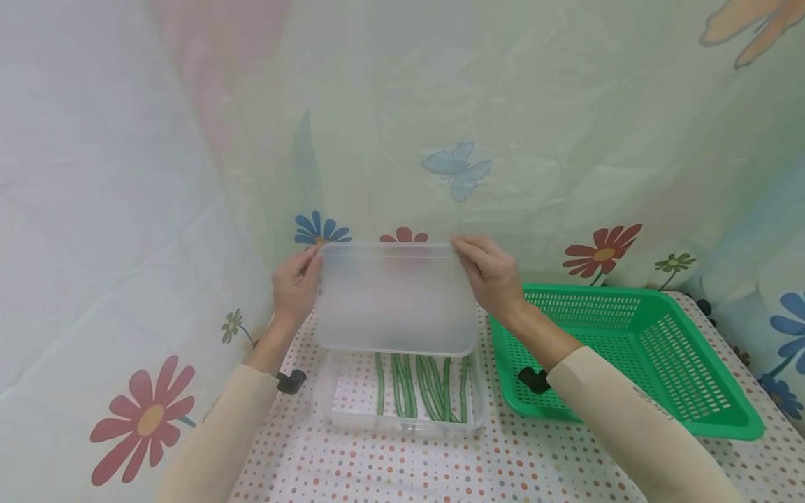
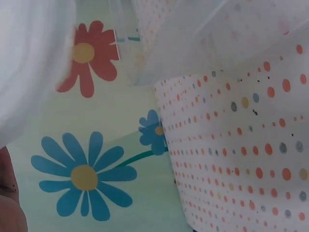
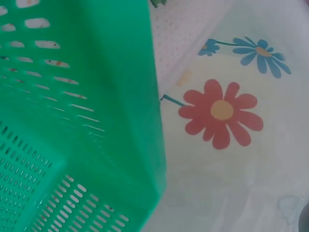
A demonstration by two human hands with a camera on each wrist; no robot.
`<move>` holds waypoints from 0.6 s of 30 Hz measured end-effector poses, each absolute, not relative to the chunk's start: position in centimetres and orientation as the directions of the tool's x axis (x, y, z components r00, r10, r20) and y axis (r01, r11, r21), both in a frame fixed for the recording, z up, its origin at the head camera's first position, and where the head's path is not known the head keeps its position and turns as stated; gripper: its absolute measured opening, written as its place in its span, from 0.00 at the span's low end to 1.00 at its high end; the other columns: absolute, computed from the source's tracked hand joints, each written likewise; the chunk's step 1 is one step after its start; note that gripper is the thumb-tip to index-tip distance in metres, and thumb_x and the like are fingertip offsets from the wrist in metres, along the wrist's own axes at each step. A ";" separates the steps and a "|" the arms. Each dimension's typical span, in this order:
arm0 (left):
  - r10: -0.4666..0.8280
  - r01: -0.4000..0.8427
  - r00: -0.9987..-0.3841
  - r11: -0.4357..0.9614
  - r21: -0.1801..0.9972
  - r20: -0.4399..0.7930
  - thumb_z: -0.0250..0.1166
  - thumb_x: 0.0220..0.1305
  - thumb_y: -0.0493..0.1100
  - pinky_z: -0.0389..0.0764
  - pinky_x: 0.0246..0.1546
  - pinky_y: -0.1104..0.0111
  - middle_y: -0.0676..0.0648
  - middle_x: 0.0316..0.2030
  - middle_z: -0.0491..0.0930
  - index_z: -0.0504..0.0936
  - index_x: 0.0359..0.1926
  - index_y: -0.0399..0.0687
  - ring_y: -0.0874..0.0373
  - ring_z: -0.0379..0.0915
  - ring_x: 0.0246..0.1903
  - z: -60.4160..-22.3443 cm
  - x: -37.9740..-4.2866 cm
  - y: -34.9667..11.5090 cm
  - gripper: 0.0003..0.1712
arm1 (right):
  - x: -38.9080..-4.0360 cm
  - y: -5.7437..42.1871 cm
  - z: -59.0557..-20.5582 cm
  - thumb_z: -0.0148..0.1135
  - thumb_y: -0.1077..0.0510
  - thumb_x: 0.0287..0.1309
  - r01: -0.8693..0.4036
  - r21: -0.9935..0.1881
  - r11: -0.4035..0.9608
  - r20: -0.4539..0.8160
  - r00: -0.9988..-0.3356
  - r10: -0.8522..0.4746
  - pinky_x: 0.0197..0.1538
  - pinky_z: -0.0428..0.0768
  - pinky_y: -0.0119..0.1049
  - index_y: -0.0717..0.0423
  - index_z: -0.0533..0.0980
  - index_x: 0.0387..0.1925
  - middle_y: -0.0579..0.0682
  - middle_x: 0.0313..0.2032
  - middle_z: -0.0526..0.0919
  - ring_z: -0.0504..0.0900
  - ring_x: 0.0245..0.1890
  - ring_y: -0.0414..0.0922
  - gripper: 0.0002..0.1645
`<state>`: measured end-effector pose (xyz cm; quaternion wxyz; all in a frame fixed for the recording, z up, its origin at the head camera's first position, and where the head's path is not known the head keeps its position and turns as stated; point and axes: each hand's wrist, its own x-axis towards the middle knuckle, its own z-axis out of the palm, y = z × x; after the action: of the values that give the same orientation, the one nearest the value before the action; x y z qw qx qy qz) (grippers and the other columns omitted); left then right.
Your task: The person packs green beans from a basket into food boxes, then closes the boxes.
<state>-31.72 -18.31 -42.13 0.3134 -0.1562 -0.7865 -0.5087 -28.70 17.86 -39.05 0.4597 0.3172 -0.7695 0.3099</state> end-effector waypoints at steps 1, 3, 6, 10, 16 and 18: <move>-0.066 0.555 -0.761 0.446 0.702 0.645 0.62 0.77 0.46 0.78 0.29 0.81 0.44 0.33 0.86 0.86 0.58 0.49 0.61 0.78 0.29 -42.2 -31.7 -18.4 0.15 | -28.7 17.9 -39.2 0.68 0.73 0.62 -0.775 -0.182 0.605 0.902 -0.377 -0.211 0.50 0.88 0.39 0.64 0.87 0.49 0.58 0.45 0.89 0.89 0.46 0.55 0.14; -0.050 0.537 -0.777 0.468 0.702 0.628 0.62 0.77 0.46 0.78 0.30 0.81 0.44 0.33 0.87 0.87 0.57 0.49 0.60 0.78 0.29 -42.3 -31.5 -18.5 0.15 | -28.7 18.1 -39.4 0.69 0.74 0.60 -0.776 -0.175 0.606 0.894 -0.384 -0.233 0.49 0.89 0.44 0.64 0.87 0.47 0.59 0.44 0.90 0.89 0.46 0.56 0.14; -0.021 0.505 -0.801 0.513 0.694 0.599 0.63 0.77 0.46 0.79 0.31 0.81 0.44 0.34 0.88 0.88 0.55 0.47 0.57 0.81 0.30 -42.5 -31.3 -18.7 0.14 | -28.4 18.4 -39.8 0.71 0.73 0.58 -0.759 -0.156 0.633 0.859 -0.420 -0.292 0.48 0.90 0.48 0.62 0.88 0.46 0.59 0.43 0.91 0.90 0.46 0.57 0.14; 0.039 0.450 -0.846 0.586 0.674 0.532 0.62 0.77 0.48 0.83 0.34 0.76 0.44 0.39 0.91 0.88 0.54 0.46 0.55 0.85 0.33 -43.0 -31.2 -19.0 0.16 | -27.9 18.9 -40.3 0.72 0.70 0.59 -0.701 -0.171 0.692 0.769 -0.534 -0.351 0.49 0.90 0.51 0.60 0.88 0.48 0.58 0.45 0.91 0.91 0.47 0.56 0.15; 0.137 0.392 -0.906 0.631 0.669 0.401 0.60 0.78 0.48 0.85 0.36 0.65 0.43 0.43 0.91 0.88 0.56 0.45 0.53 0.84 0.33 -43.7 -30.8 -19.4 0.17 | -27.4 19.4 -40.9 0.70 0.66 0.64 -0.626 -0.202 0.753 0.628 -0.673 -0.391 0.52 0.89 0.52 0.58 0.87 0.50 0.58 0.49 0.91 0.90 0.51 0.56 0.14; 0.158 0.390 -0.910 0.636 0.666 0.382 0.60 0.78 0.48 0.88 0.39 0.62 0.43 0.44 0.91 0.88 0.55 0.44 0.52 0.86 0.35 -43.9 -30.8 -19.4 0.17 | -27.3 19.3 -41.1 0.68 0.65 0.66 -0.600 -0.222 0.769 0.574 -0.718 -0.394 0.54 0.88 0.52 0.56 0.87 0.51 0.57 0.50 0.90 0.89 0.52 0.56 0.13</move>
<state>-30.75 -19.43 -43.89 0.1456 -0.1536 -0.8926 -0.3981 -27.32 19.34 -41.11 0.2562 0.2746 -0.9049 0.2001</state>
